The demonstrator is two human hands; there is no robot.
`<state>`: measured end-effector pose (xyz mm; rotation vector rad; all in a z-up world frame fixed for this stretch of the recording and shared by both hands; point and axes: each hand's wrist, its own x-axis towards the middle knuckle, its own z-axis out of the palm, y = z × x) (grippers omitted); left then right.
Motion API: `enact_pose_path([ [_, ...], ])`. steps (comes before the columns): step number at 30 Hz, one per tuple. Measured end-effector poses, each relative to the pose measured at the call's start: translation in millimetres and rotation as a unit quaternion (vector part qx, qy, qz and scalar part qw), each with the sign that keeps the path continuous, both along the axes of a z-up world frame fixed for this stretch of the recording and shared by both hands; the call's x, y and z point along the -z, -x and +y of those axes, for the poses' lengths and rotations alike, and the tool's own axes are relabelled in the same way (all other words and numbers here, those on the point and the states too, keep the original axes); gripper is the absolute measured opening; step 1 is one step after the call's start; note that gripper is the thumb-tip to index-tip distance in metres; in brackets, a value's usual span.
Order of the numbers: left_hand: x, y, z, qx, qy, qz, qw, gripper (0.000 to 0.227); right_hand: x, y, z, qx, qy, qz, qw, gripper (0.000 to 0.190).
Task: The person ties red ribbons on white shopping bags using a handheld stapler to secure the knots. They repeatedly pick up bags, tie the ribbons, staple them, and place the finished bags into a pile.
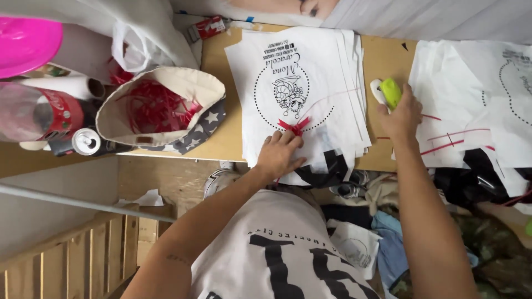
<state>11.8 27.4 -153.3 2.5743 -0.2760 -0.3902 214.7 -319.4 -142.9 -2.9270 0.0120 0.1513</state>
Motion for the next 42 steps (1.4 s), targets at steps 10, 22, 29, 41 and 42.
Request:
enact_pose_path([
  [10, 33, -4, 2, 0.004, 0.059, 0.017, 0.998, 0.022, -24, 70, -12, 0.019, -0.140, -0.166, 0.976, 0.059],
  [22, 18, -4, -1, 0.038, 0.059, -0.037, 0.997, 0.020, -95, 212, 109, 0.000, -0.293, 0.139, 0.946, 0.060],
  [29, 8, 1, -9, 0.064, 0.052, -0.098, 0.992, 0.018, -89, 209, 133, 0.032, -0.287, 0.202, 0.936, 0.064],
  [41, 40, -22, 20, -0.100, 0.084, -0.002, 0.991, 0.040, -54, 208, 124, 0.071, -0.297, 0.243, 0.921, 0.080],
  [42, 45, -21, 18, -0.097, 0.088, -0.006, 0.991, 0.037, -54, 206, 125, 0.065, -0.289, 0.241, 0.924, 0.081],
])
